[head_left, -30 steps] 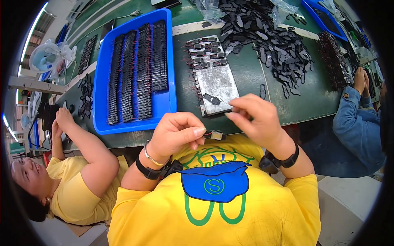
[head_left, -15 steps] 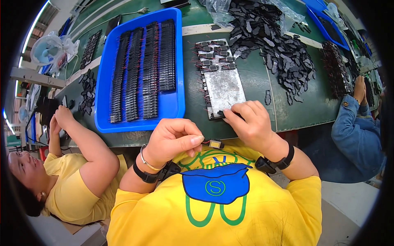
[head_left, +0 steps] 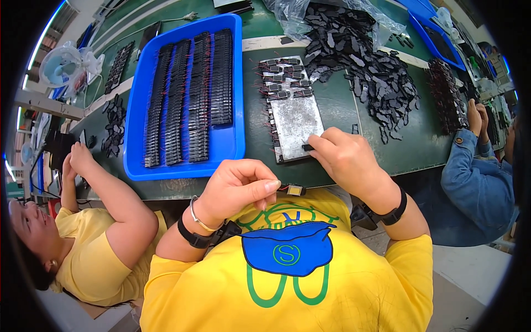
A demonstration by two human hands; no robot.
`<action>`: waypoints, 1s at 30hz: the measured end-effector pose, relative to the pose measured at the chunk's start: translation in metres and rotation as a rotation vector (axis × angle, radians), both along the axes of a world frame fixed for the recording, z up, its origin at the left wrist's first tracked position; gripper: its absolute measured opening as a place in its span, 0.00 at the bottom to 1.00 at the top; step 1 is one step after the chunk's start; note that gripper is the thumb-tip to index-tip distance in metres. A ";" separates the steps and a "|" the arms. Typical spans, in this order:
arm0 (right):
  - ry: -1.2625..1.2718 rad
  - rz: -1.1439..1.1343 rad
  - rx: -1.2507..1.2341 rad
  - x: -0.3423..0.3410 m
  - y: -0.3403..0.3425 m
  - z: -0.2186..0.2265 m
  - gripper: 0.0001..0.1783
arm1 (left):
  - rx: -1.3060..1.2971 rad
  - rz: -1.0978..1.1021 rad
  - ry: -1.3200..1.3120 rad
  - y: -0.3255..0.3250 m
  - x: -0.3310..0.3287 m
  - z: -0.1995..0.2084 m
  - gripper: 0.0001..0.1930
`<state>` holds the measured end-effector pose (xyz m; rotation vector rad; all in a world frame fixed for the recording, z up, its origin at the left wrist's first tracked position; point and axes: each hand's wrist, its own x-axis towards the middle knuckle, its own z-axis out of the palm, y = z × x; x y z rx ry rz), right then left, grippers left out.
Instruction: The person picks up a speaker from a blue tray, fits it into a black plastic housing by hand, and places the assembled unit onto a metal plate. This process is repeated with several more speakers and housings.
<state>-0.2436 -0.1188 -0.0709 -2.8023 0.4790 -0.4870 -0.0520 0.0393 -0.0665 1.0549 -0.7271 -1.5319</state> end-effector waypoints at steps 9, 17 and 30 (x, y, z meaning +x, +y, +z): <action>-0.010 0.053 -0.118 -0.014 -0.008 0.016 0.16 | 0.070 0.029 -0.022 -0.007 -0.008 -0.002 0.05; -0.365 0.124 0.070 -0.021 0.032 0.027 0.19 | 0.056 0.047 -0.085 -0.016 -0.021 -0.005 0.06; -0.386 0.059 0.024 -0.024 0.043 0.007 0.19 | 0.050 0.020 0.103 -0.020 -0.030 -0.019 0.07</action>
